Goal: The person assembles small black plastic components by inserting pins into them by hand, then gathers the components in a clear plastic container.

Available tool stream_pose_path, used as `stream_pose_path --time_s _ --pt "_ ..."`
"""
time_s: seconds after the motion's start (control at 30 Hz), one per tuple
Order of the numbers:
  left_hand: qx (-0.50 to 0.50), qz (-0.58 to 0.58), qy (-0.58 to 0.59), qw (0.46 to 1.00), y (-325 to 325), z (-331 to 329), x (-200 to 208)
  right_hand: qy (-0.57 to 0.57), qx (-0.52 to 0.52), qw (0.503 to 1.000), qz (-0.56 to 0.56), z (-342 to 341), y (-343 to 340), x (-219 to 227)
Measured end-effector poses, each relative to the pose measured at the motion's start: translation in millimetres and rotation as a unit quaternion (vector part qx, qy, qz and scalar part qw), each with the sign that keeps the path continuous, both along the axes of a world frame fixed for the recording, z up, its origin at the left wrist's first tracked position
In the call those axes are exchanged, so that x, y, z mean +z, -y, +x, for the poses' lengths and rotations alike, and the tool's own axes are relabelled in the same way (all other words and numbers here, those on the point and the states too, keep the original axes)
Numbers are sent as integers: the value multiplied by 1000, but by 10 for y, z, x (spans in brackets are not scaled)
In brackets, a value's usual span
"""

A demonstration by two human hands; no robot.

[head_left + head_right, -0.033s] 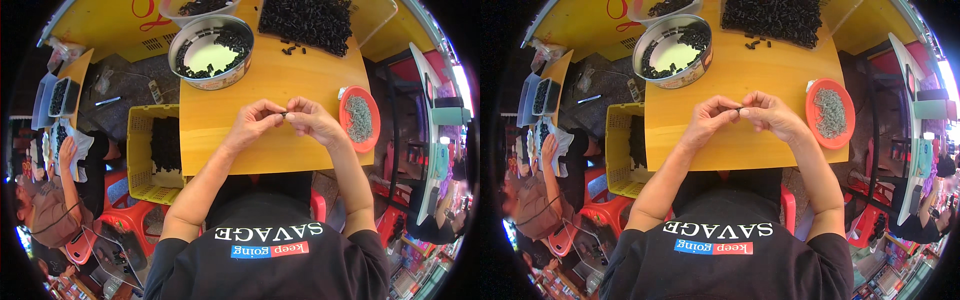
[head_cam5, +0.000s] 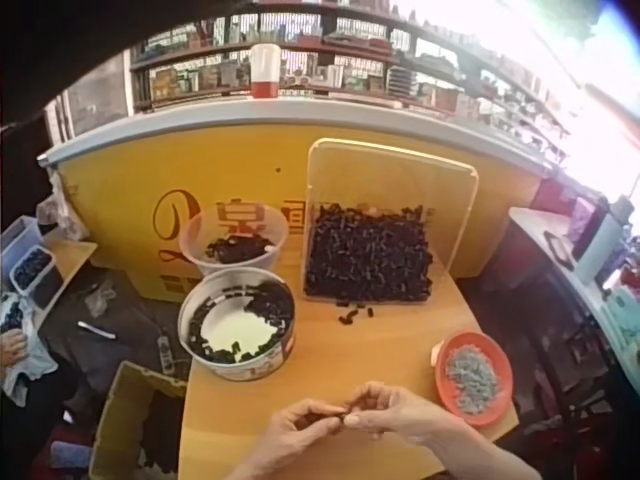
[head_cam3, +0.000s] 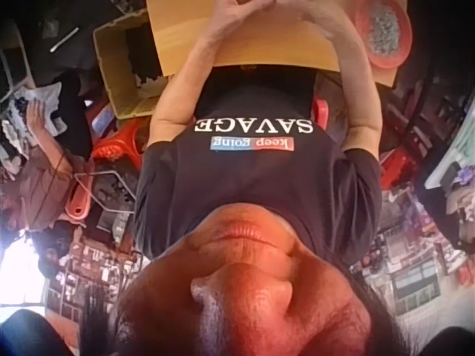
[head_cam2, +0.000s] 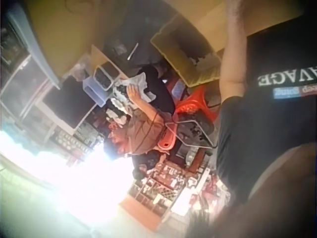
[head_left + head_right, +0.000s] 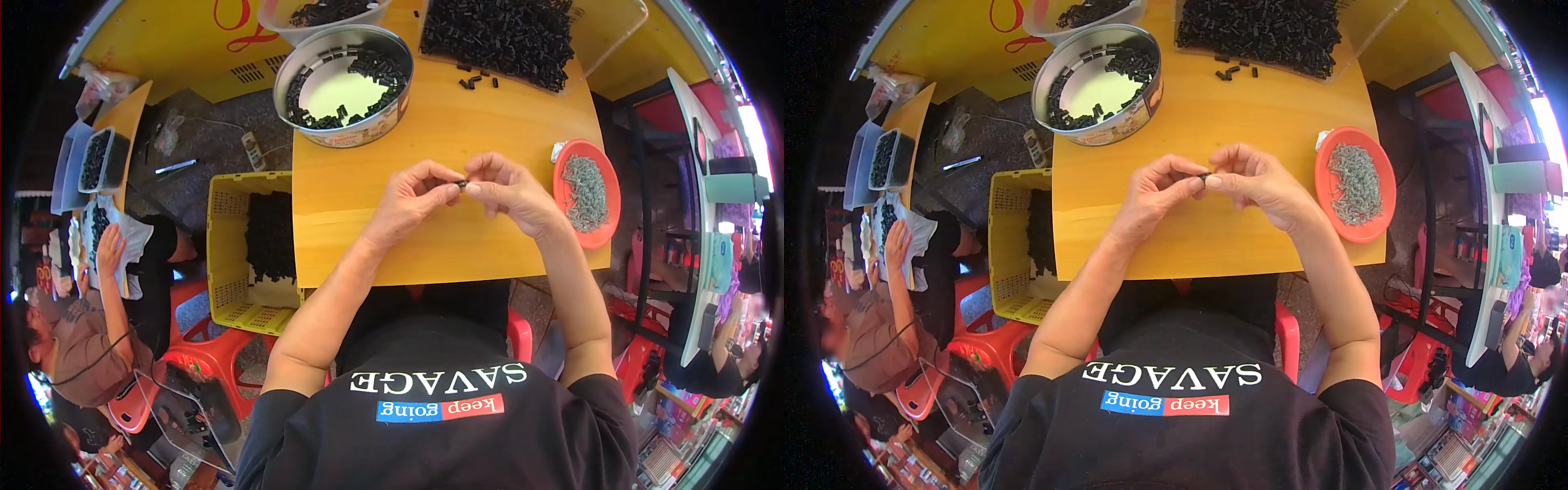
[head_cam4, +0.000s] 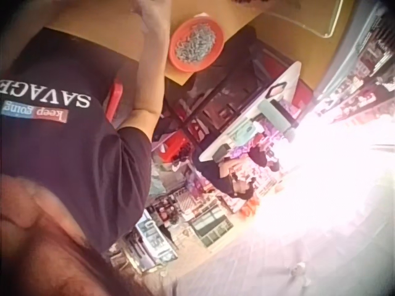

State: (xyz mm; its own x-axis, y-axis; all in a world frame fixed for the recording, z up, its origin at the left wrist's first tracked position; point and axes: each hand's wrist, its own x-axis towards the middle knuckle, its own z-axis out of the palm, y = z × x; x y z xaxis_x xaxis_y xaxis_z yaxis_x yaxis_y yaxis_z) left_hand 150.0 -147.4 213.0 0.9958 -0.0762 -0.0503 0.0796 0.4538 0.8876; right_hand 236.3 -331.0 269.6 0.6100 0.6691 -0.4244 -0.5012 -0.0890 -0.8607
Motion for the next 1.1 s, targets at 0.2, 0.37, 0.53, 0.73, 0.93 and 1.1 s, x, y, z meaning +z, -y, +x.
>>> stream_pose_path --time_s 0.2,0.37,0.53,0.73,0.93,1.1 --pt "69 -26 -23 997 4 64 -45 324 73 922 199 -408 -214 1102" --pt "71 -59 -3 996 -40 93 -101 -159 542 815 130 -518 422 1225" --pt "57 -65 -4 996 20 158 -85 -125 459 862 176 -388 967 1302" --pt "70 -61 -7 996 -52 69 -71 -73 375 895 230 -647 204 1310" --pt "66 -60 -10 996 -22 86 -82 -15 306 907 289 -773 -125 1371" --pt "69 -60 -12 996 -27 68 -60 21 246 907 340 -848 -258 1420"
